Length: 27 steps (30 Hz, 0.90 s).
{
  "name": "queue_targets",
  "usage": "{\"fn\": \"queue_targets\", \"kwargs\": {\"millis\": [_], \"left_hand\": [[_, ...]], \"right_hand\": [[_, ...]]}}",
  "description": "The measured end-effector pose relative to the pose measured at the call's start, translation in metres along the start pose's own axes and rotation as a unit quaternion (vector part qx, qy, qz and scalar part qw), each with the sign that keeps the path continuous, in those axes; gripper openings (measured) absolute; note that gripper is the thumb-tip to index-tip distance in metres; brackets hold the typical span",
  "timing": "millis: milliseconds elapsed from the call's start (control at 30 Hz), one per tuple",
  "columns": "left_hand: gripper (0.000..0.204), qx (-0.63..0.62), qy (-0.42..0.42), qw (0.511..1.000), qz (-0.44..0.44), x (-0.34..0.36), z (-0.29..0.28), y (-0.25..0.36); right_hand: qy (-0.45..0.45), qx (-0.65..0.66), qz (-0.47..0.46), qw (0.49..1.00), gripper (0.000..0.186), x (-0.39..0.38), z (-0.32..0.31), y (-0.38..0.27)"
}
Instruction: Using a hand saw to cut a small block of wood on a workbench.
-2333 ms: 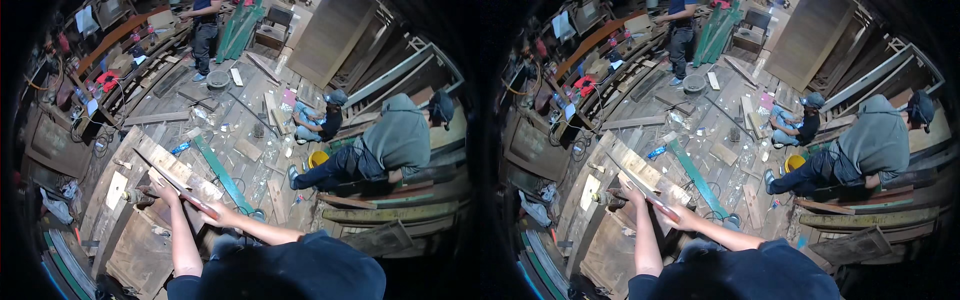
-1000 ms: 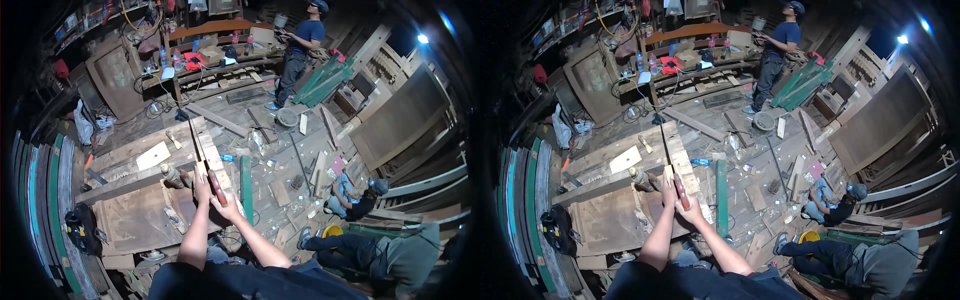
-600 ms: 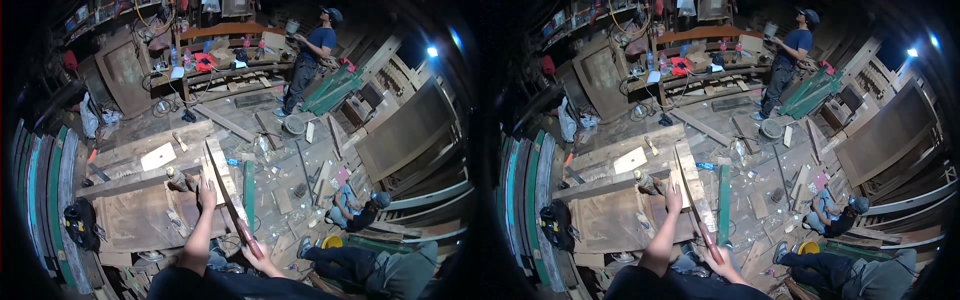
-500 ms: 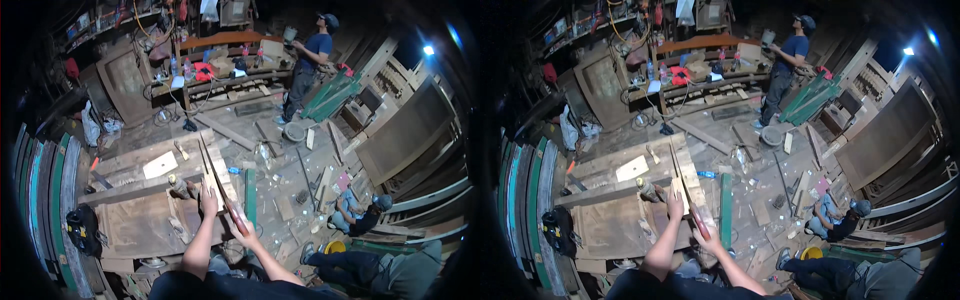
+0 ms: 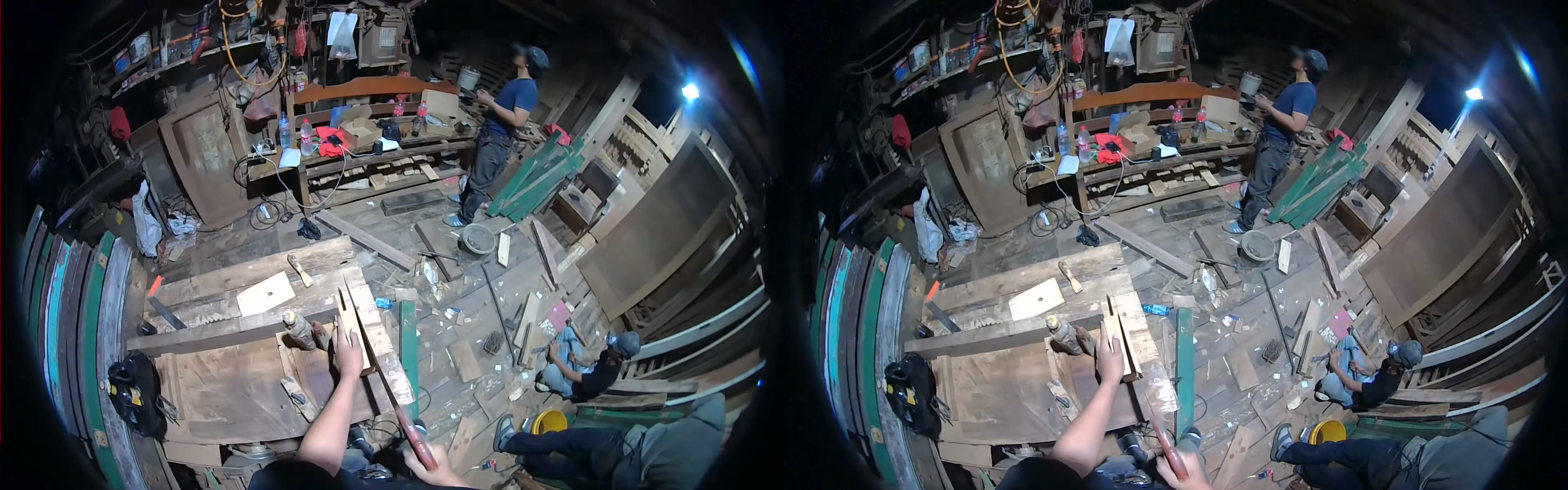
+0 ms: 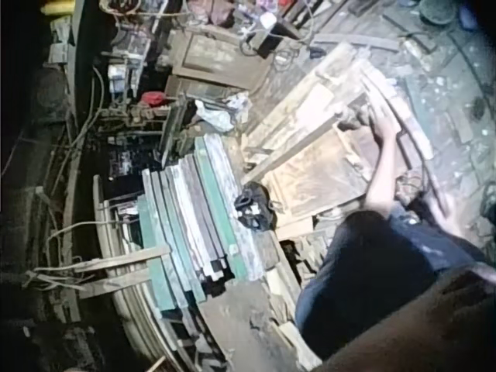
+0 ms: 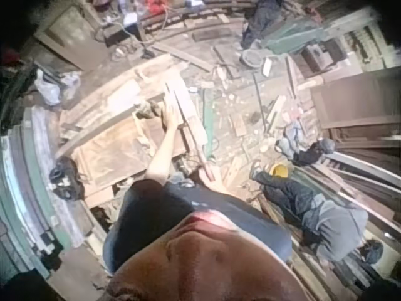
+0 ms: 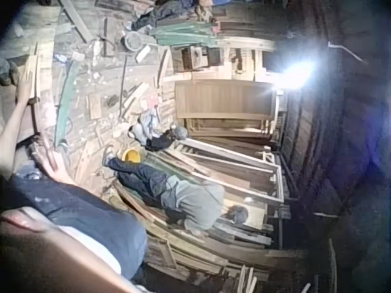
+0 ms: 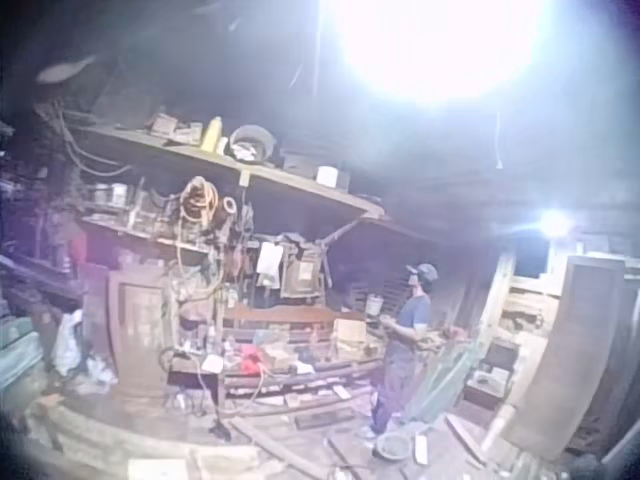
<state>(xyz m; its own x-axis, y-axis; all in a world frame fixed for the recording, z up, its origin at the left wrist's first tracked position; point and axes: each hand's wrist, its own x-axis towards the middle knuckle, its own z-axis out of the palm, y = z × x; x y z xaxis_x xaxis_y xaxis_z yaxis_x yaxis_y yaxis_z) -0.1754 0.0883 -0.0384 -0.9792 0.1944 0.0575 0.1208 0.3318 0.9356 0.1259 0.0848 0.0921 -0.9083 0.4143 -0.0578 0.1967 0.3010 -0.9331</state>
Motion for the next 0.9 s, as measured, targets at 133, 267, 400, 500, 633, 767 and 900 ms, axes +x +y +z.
{"fn": "queue_targets", "kwargs": {"millis": [133,267,400,500,633,767,900], "left_hand": [[0.052,0.012,0.025,0.999,0.028,0.006,0.007,-0.026],[0.051,0.019,0.003,1.0,-0.005,0.006,0.012,-0.02],[0.051,0.01,0.014,0.999,-0.028,0.003,0.001,-0.023],[0.052,0.012,0.023,1.0,-0.005,-0.002,0.0,-0.009],[0.051,0.001,0.004,1.0,-0.013,-0.002,0.002,-0.002],[0.052,-0.018,0.008,1.0,-0.001,0.001,-0.004,-0.009],[0.048,0.003,0.038,0.999,0.011,0.002,0.002,-0.006]], "right_hand": [[0.048,0.036,-0.124,0.99,0.017,0.135,0.034,0.041],[0.064,0.012,-0.122,0.99,0.017,0.197,0.041,0.045],[0.141,-0.002,-0.219,0.966,0.016,0.117,0.044,0.026],[0.031,-0.029,-0.042,0.998,0.016,0.004,0.016,0.017],[0.123,0.042,0.065,0.989,0.022,-0.026,0.024,-0.029],[0.069,-0.006,-0.141,0.987,0.022,0.093,0.033,0.049],[0.08,0.054,-0.129,0.987,0.019,0.204,0.048,0.066]]}}
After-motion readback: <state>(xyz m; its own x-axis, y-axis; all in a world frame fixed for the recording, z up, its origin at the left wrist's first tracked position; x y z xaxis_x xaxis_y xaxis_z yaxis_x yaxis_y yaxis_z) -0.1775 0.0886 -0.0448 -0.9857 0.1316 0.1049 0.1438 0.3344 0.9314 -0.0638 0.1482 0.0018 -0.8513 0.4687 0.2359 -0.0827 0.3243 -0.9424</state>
